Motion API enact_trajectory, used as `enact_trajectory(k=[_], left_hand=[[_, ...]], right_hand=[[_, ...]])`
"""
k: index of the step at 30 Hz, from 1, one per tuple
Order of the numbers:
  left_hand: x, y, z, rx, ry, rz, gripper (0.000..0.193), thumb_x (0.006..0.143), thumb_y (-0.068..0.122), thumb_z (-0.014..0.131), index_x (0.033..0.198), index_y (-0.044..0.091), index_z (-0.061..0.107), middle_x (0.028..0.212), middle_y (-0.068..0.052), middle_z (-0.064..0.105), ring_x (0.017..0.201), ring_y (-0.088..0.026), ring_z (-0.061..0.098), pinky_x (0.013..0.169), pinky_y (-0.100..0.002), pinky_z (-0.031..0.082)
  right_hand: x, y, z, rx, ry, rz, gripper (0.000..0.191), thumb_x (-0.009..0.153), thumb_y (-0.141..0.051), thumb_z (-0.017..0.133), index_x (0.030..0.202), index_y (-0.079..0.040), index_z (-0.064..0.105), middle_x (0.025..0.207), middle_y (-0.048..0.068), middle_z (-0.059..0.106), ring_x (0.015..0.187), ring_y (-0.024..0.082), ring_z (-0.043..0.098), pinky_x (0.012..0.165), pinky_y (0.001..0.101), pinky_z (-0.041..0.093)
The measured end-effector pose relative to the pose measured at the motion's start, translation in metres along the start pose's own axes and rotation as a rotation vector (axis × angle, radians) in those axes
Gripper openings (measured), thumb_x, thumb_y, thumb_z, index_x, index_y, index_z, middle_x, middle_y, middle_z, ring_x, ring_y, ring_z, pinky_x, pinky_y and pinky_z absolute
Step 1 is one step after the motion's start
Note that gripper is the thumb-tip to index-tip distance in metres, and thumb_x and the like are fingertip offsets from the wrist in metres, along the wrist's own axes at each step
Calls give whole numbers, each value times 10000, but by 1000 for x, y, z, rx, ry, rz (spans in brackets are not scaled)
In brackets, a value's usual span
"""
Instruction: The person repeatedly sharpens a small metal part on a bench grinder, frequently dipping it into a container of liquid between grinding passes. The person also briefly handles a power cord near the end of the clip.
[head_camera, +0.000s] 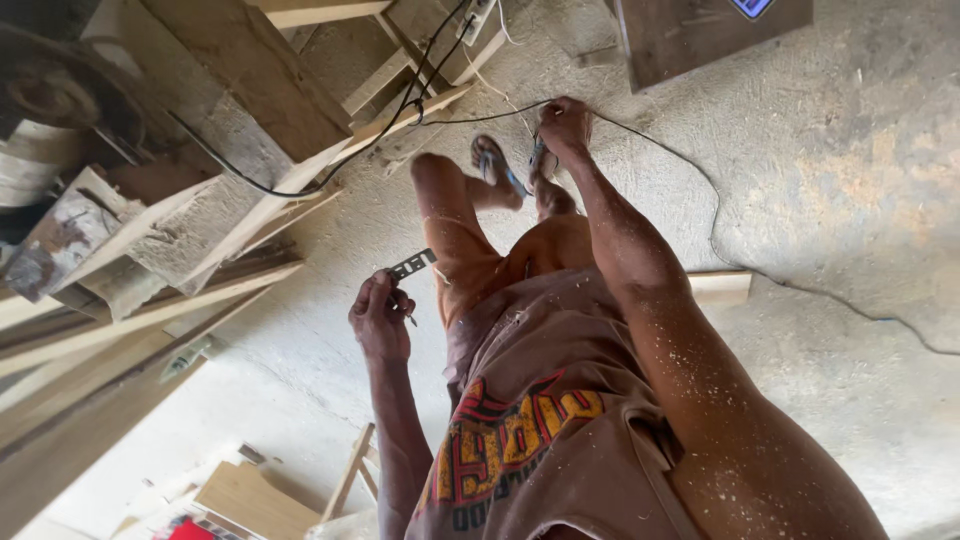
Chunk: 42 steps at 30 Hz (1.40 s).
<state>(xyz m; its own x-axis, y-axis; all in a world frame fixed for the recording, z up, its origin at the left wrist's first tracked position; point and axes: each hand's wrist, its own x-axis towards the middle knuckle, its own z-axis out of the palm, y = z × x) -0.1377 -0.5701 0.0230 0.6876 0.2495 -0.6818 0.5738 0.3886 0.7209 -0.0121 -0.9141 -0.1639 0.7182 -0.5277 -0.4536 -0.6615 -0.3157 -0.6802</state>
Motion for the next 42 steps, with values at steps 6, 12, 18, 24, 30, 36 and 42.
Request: enact_trajectory(k=[6, 12, 18, 24, 30, 36, 42], left_hand=[[-6, -11, 54, -28, -1, -46, 136, 969, 149, 726, 977, 13, 738, 786, -44, 682, 578, -126, 580, 527, -291, 476], [8, -12, 89, 62, -78, -43, 126, 970, 136, 725, 976, 11, 739, 780, -47, 671, 582, -130, 563, 537, -290, 476], [30, -20, 113, 129, -145, -41, 183, 995, 186, 719, 906, 26, 717, 720, -35, 632, 591, -114, 541, 544, -261, 436], [52, -22, 132, 318, -119, -113, 270, 997, 267, 710, 859, 34, 712, 647, -24, 588, 545, -101, 496, 510, -235, 387], [93, -35, 141, 214, -161, -158, 177, 979, 195, 712, 947, 22, 728, 710, -32, 607, 600, -121, 526, 548, -258, 418], [131, -40, 141, 3, -183, -233, 136, 1005, 133, 646, 1004, 9, 703, 767, -47, 626, 622, -154, 539, 569, -290, 427], [149, -35, 151, -107, -282, -225, 200, 1053, 163, 611, 1072, -17, 697, 764, -74, 613, 644, -148, 516, 616, -305, 434]], right_hand=[[26, 13, -4, -17, -10, 3, 145, 819, -177, 711, 861, -71, 800, 834, 157, 774, 792, 294, 762, 732, 403, 588], [54, 13, -8, -27, -34, 16, 140, 863, -128, 663, 862, -51, 780, 832, 175, 759, 785, 317, 763, 737, 407, 589], [85, -1, 5, -4, -6, -3, 154, 827, -112, 642, 833, -73, 791, 839, 169, 769, 812, 326, 754, 754, 425, 577], [119, -8, 38, -12, 51, -57, 140, 834, -168, 690, 858, -91, 804, 850, 190, 761, 821, 366, 732, 765, 451, 574], [152, -12, 82, 91, 55, -10, 140, 828, -161, 664, 851, -116, 794, 895, 128, 787, 797, 307, 767, 761, 414, 608], [177, -32, 116, 63, 9, -5, 250, 808, -137, 739, 1054, -145, 778, 1001, 166, 770, 897, 335, 737, 803, 465, 578], [220, -42, 151, -33, -154, -165, 521, 825, -34, 620, 1296, -252, 671, 1153, 178, 671, 904, 331, 725, 691, 428, 597]])
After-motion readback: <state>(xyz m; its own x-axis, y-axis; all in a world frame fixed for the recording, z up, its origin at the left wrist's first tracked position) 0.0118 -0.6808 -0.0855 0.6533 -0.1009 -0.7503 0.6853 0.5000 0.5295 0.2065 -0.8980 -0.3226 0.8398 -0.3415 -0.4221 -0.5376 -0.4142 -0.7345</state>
